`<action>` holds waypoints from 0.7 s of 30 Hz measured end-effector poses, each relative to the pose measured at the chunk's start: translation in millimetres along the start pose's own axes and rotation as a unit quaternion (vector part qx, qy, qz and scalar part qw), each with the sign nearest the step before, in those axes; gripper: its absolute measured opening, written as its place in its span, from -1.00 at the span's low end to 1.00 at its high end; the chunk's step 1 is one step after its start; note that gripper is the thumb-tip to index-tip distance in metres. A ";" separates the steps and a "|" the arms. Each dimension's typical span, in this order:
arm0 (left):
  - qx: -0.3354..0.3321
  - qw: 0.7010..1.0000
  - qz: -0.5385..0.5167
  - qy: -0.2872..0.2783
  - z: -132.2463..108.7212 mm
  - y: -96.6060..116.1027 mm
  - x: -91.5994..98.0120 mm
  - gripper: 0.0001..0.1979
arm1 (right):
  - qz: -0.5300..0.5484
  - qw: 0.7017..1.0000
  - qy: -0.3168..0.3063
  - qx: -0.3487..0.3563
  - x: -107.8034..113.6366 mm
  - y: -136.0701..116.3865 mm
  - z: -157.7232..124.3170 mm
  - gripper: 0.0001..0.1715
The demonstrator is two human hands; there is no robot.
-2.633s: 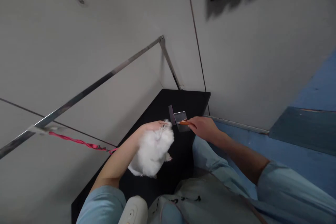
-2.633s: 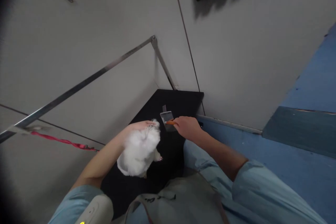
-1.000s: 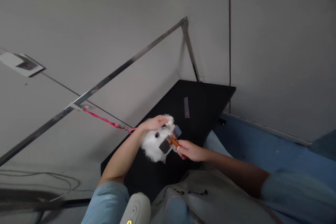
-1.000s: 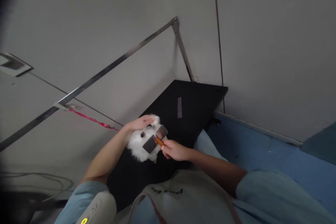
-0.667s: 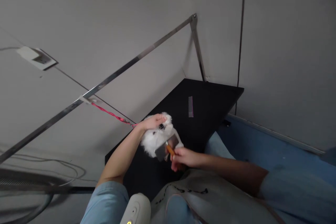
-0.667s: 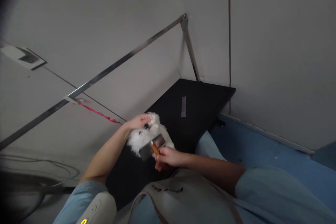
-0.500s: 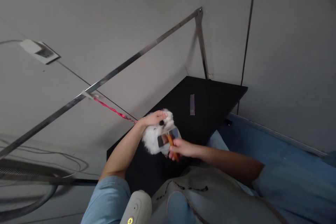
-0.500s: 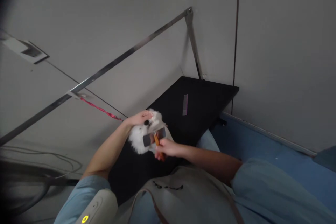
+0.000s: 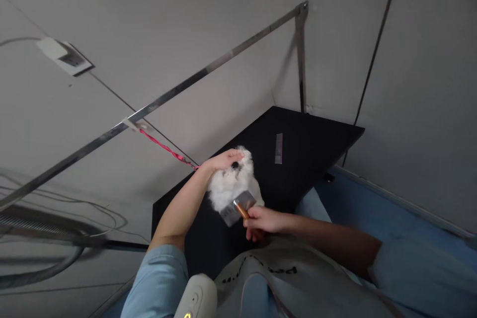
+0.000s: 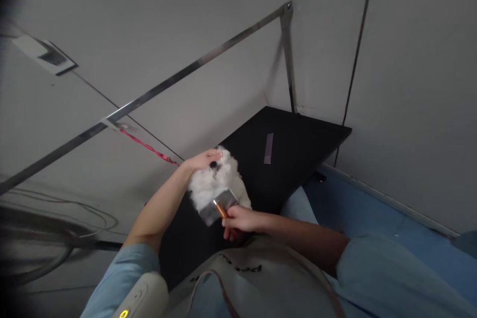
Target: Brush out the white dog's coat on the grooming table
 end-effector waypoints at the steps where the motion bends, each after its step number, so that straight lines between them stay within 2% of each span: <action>1: 0.002 1.000 -0.001 -0.006 -0.2 -0.3 -0.5 -0.72 | 0.004 0.997 0.040 0.067 9.0 -17.3 0.0 -0.72; 3: 0.012 1.000 0.000 -0.010 0.3 -3.2 0.2 -0.71 | 0.001 0.979 0.121 0.167 24.8 -40.8 -2.1 -0.74; 4: 0.016 1.000 0.002 -0.001 1.6 -4.8 2.2 -0.70 | -0.008 0.974 0.148 0.172 28.2 -40.2 -1.3 -0.74; 5: 0.019 1.000 0.005 0.016 3.6 -6.3 5.0 -0.69 | -0.018 0.982 0.126 0.137 21.8 -29.1 2.8 -0.73; 7: 0.028 0.998 0.003 0.061 9.0 -8.9 10.8 -0.69 | -0.021 0.999 0.041 -0.012 1.4 11.9 8.3 -0.67; 8: 0.038 0.996 -0.006 0.081 11.9 -10.2 12.2 -0.70 | -0.025 0.998 0.016 -0.060 -5.0 26.6 7.5 -0.64; 9: 0.052 0.994 -0.020 0.096 14.7 -11.9 12.0 -0.72 | -0.014 0.998 0.006 -0.064 -8.1 30.2 7.2 -0.65; 10: 0.067 0.991 -0.036 0.107 17.5 -13.5 10.8 -0.73 | 0.002 0.999 0.015 -0.038 -6.8 25.1 8.0 -0.67; 11: 0.082 0.989 -0.050 0.115 20.1 -15.0 9.0 -0.73 | 0.025 0.999 0.046 0.016 -0.5 12.5 9.5 -0.70; 13: 0.100 0.985 -0.057 0.128 24.9 -17.5 6.5 -0.73 | 0.032 0.984 0.132 0.118 17.2 -11.4 10.9 -0.72; 14: 0.103 0.984 -0.051 0.133 27.0 -18.5 6.2 -0.72 | 0.018 0.981 0.159 0.111 21.3 -10.7 13.1 -0.73; 16: 0.097 0.983 -0.042 0.151 30.0 -20.0 8.4 -0.72 | -0.004 0.991 0.129 0.020 11.7 11.7 18.8 -0.75; 18: 0.099 0.980 -0.041 0.168 30.3 -23.5 11.6 -0.71 | -0.009 0.994 0.059 -0.088 -6.7 40.2 15.9 -0.75; 19: 0.103 0.979 -0.046 0.172 29.8 -25.4 12.4 -0.71 | -0.002 0.993 0.034 -0.112 -13.5 46.1 13.0 -0.75; 21: 0.113 0.977 -0.055 0.171 28.4 -28.0 12.2 -0.71 | 0.019 0.996 0.041 -0.070 -13.4 33.9 12.0 -0.77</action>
Point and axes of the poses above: each hand's wrist, its own z-axis towards the middle knuckle, its own x-axis out of the back of the hand, y = z × x, the point moved 9 cm from there along z, towards the middle knuckle, and after that the axes turned 9 degrees about y, right-handed, at the moved point
